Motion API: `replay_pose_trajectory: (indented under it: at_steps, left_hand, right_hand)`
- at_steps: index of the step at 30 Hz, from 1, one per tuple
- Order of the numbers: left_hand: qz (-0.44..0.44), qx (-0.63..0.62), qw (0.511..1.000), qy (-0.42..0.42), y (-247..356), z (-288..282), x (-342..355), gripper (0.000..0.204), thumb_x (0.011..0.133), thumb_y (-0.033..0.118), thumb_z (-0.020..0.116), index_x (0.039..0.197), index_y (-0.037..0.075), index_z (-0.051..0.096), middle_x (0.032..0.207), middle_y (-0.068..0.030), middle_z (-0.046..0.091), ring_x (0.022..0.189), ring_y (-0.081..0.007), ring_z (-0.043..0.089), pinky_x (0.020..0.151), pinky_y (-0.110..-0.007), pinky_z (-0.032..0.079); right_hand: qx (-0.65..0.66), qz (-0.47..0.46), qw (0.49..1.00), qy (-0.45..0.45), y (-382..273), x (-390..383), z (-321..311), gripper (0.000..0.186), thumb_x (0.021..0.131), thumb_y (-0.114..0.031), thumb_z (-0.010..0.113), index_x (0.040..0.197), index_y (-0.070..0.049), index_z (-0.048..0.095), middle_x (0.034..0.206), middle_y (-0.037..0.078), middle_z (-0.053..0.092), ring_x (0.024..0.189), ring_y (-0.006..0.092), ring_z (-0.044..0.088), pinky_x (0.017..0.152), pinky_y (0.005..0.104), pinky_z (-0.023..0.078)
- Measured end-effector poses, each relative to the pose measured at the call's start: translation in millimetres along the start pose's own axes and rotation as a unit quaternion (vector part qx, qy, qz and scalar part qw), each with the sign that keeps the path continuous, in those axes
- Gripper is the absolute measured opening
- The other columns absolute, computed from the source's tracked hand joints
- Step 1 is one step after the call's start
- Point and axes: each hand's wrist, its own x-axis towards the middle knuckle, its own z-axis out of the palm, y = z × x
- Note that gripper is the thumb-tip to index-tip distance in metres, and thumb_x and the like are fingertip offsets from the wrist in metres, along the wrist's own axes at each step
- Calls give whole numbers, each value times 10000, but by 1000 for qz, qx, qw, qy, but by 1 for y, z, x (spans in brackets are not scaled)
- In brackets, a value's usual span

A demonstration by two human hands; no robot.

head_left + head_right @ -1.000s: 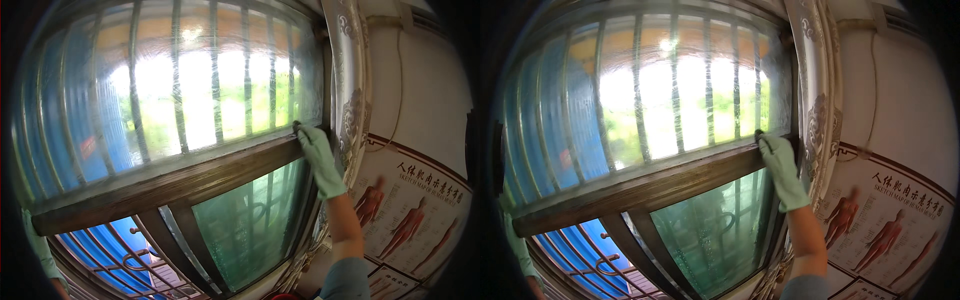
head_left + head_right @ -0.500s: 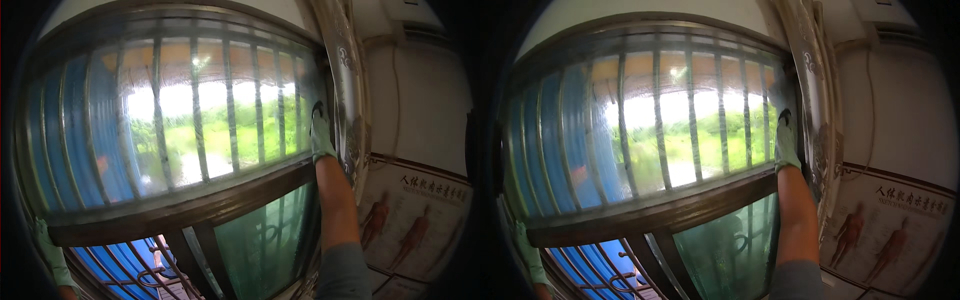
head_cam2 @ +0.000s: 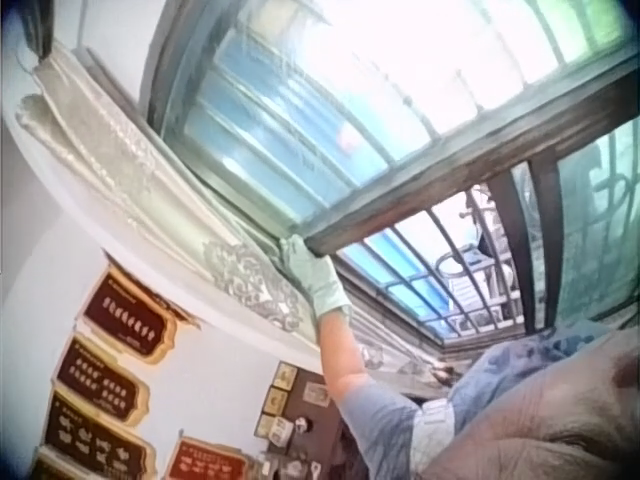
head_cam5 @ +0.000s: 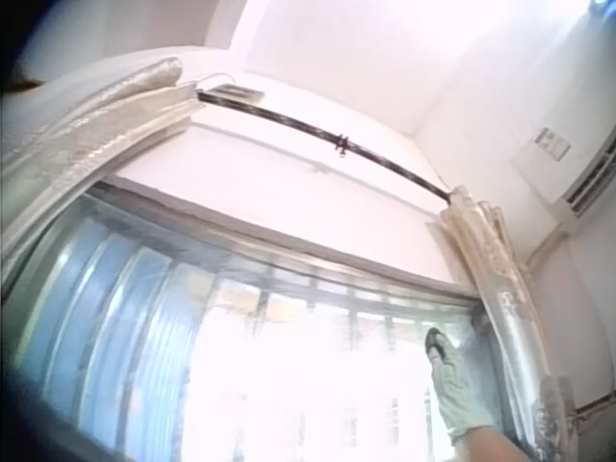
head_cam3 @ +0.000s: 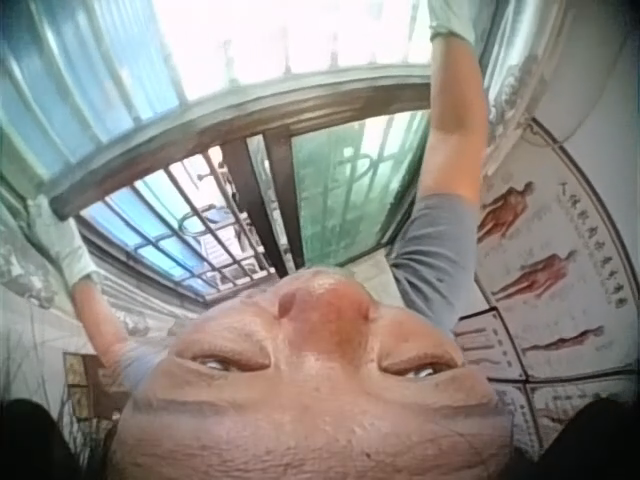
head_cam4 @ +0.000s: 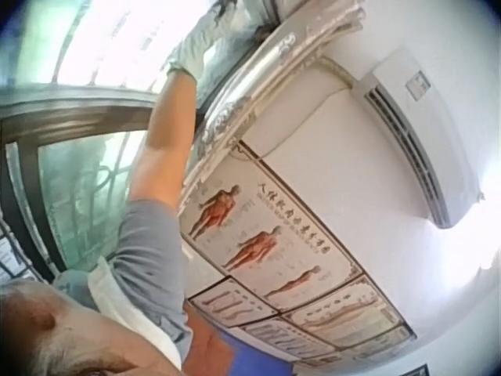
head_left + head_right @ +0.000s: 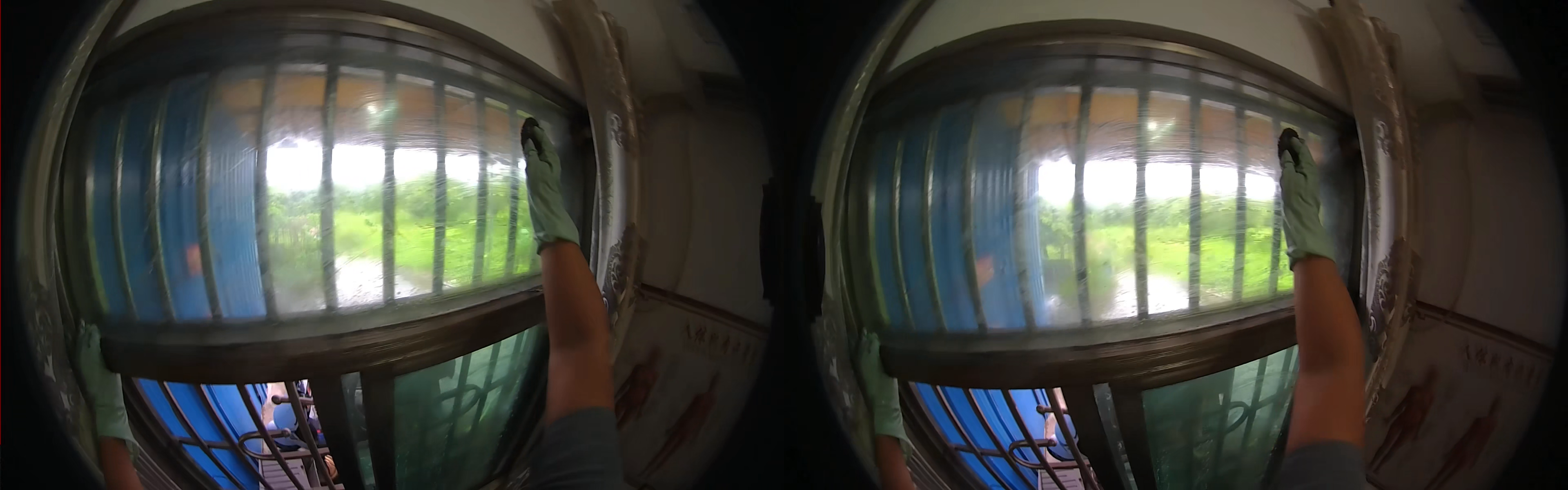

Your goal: Cleaning the window frame and glass using a spray bottle and steel wool pad.

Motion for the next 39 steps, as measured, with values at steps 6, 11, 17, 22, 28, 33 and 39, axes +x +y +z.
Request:
replay_pose_trajectory:
  at_steps: [6, 11, 17, 22, 28, 33, 39]
  left_hand:
    - [0, 4, 1000, -19, 27, -10, 13, 302, 916, 50, 588, 1183, -44, 692, 1295, -229, 666, 1314, -334, 581, 1219, -459, 377]
    - [83, 123, 989, -22, 14, -19, 4, 324, 954, 113, 588, 1250, 14, 676, 1311, -131, 678, 1312, -268, 586, 1235, -437, 343]
    - [112, 97, 989, -30, 26, -28, 24, 327, 936, 128, 633, 1249, 41, 678, 1304, -147, 687, 1317, -314, 587, 1216, -498, 333]
    - [111, 45, 992, -29, 25, -24, 22, 312, 904, 82, 652, 1211, 32, 681, 1261, -162, 698, 1308, -335, 593, 1210, -502, 328]
    - [116, 46, 992, -16, 19, -36, 23, 338, 904, 86, 642, 1235, 41, 695, 1276, -157, 703, 1312, -321, 594, 1225, -498, 316]
    - [146, 47, 988, -16, -6, -27, 19, 364, 861, 49, 679, 1225, 60, 684, 1297, -137, 700, 1323, -321, 591, 1221, -499, 309]
    - [159, 41, 986, -12, -20, -15, 24, 445, 836, 44, 707, 1278, 63, 656, 1319, -129, 689, 1343, -323, 579, 1218, -509, 314]
  right_hand:
    - [-76, -22, 997, -18, -37, -58, -5, 383, 1058, -85, 561, 1438, -47, 588, 1451, 113, 605, 1324, 205, 579, 1125, 319, 454]
    - [-13, 182, 982, -58, -108, -163, 17, 345, 1094, -112, 520, 1417, -19, 600, 1406, 128, 637, 1232, 172, 639, 1042, 293, 492]
    - [15, 44, 990, -135, -145, -293, 14, 403, 1042, 53, 419, 1389, 14, 619, 1446, 177, 589, 1345, 309, 569, 1167, 401, 451]
    - [-238, -226, 928, -178, -140, -352, 83, 430, 824, 80, 666, 1217, -92, 641, 1417, 204, 603, 1303, 394, 580, 1115, 527, 450]
    - [-257, -239, 898, -266, -169, -373, 101, 409, 728, 35, 699, 1109, -110, 675, 1263, 125, 693, 1136, 359, 655, 982, 530, 504]
    - [-281, -238, 901, -230, -151, -360, 82, 332, 729, 32, 725, 1012, -140, 718, 1125, 96, 727, 1002, 315, 690, 889, 442, 554]
    - [-187, -201, 946, -174, -141, -375, 84, 356, 700, 102, 756, 984, -106, 697, 942, 53, 656, 799, 237, 601, 800, 391, 546]
